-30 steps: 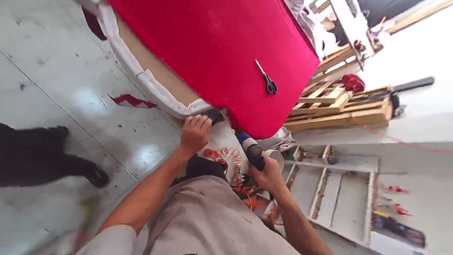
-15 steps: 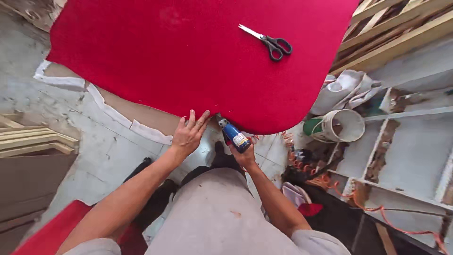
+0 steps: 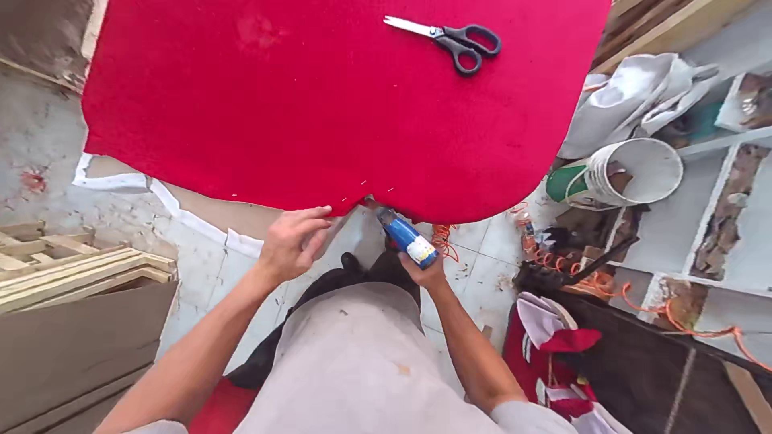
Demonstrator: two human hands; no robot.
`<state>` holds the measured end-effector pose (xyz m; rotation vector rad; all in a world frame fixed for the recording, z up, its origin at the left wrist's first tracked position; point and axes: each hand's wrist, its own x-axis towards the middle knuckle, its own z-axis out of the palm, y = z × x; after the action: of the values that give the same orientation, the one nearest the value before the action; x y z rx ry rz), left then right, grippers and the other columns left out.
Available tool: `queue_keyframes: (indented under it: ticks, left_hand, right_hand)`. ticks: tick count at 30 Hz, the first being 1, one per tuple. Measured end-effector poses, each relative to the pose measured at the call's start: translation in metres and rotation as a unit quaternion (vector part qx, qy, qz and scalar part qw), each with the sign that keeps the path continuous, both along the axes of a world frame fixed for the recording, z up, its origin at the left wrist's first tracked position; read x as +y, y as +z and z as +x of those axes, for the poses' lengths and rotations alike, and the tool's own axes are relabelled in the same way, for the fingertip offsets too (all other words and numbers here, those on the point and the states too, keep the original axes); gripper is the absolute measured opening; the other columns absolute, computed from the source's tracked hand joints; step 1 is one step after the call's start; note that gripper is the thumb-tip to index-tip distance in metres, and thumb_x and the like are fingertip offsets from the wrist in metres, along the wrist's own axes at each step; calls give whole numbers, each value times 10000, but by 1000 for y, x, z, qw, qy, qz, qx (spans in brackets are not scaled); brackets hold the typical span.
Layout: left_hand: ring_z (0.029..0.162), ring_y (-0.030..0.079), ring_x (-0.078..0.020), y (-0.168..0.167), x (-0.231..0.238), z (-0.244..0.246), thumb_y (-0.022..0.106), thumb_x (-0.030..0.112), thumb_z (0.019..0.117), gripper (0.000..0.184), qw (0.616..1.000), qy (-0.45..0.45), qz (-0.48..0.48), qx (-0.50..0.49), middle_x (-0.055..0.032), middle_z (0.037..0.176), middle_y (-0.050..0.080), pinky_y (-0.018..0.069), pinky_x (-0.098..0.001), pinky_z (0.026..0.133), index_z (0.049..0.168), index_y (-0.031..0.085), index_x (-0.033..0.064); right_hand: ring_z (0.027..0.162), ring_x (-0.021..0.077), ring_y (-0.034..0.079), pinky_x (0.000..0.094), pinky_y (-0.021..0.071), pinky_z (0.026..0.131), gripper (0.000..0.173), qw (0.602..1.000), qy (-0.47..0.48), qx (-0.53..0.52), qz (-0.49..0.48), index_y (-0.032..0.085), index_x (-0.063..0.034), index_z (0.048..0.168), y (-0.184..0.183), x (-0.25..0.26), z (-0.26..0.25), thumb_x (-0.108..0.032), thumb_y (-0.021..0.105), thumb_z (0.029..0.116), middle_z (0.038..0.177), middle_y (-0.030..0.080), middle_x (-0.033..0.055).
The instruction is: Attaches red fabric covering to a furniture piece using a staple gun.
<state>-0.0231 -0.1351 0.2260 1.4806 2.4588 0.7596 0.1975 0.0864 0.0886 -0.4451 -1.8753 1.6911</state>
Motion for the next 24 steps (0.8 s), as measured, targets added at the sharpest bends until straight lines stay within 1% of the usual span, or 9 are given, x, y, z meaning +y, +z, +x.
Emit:
queue_keyframes:
  ticks: [2, 5, 7, 10, 13, 15, 19, 21, 24]
  left_hand:
    - [1179, 673, -229, 7, 10, -20, 468, 274, 1064, 349, 999, 29, 34, -6, -96, 1209, 736, 522, -466, 1030, 1113, 752, 76]
    - [1223, 647, -199, 14, 21, -38, 496, 273, 1057, 320, 1000, 21, -2, 18, -45, 1247, 724, 496, -461, 1072, 1158, 750, 107]
    - [1183, 672, -187, 10, 3, -40, 504, 287, 1053, 306, 999, 28, 18, 42, -19, 1209, 742, 513, -450, 1046, 1111, 766, 141]
    - [1136, 695, -189, 3, -74, -69, 518, 288, 1039, 310, 983, 166, 48, 56, -33, 1141, 764, 531, -443, 1029, 1064, 778, 121]
    - [1135, 688, -290, 5, -182, -135, 505, 308, 1042, 375, 928, 373, 6, 11, -156, 1171, 730, 534, -506, 1016, 1178, 735, 44]
    - [1210, 642, -346, 7, -243, -183, 458, 317, 1065, 415, 901, 433, -29, -5, -197, 1260, 685, 488, -554, 1058, 1278, 682, 40]
    - [1278, 590, -384, -5, -302, -268, 559, 169, 1020, 313, 949, 301, -43, 82, -197, 1340, 639, 447, -590, 1090, 1285, 679, 54]
    - [1369, 505, -396, -13, -309, -304, 568, 164, 999, 353, 972, 213, -42, 88, -178, 1449, 569, 373, -604, 1144, 1331, 661, 85]
    - [1406, 455, -394, -18, -314, -348, 559, 193, 986, 359, 985, 154, -30, 65, -148, 1476, 555, 337, -630, 1141, 1314, 690, 130]
  right_hand:
    - [957, 6, 713, 254, 611, 898, 432, 998, -20, -39, 34, 699, 26, 1077, 7, 4, 27, -265, 832, 787, 991, 767, 21]
    - [931, 20, 716, 255, 608, 886, 464, 984, -69, -127, 102, 681, 56, 1061, 27, -13, 55, -294, 821, 789, 974, 758, 65]
    - [914, 31, 714, 251, 598, 871, 510, 966, -113, -194, 129, 653, 106, 1073, 52, -33, 65, -272, 818, 773, 968, 747, 111]
    - [911, 49, 700, 270, 596, 860, 643, 951, -178, -228, 113, 561, 172, 1176, 72, -68, 75, -237, 820, 753, 1015, 717, 145]
    - [789, 30, 700, 270, 628, 755, 568, 953, -207, -216, 49, 491, 126, 1231, 96, -101, 68, -84, 756, 775, 944, 701, 15]
    - [692, 41, 701, 278, 639, 687, 440, 954, -211, -212, 36, 510, 69, 1191, 116, -118, 54, -31, 707, 810, 838, 707, -50]
    - [667, 73, 704, 288, 639, 654, 388, 955, -190, -223, 46, 549, 11, 1150, 156, -139, 17, -70, 713, 808, 804, 708, -59]
    - [686, 81, 714, 291, 647, 657, 428, 956, -189, -219, 44, 556, -32, 1154, 176, -147, 0, -135, 759, 792, 831, 717, -70]
    - [709, 92, 728, 300, 652, 678, 423, 964, -169, -206, 19, 572, -114, 1161, 200, -160, -29, -166, 799, 809, 846, 736, -96]
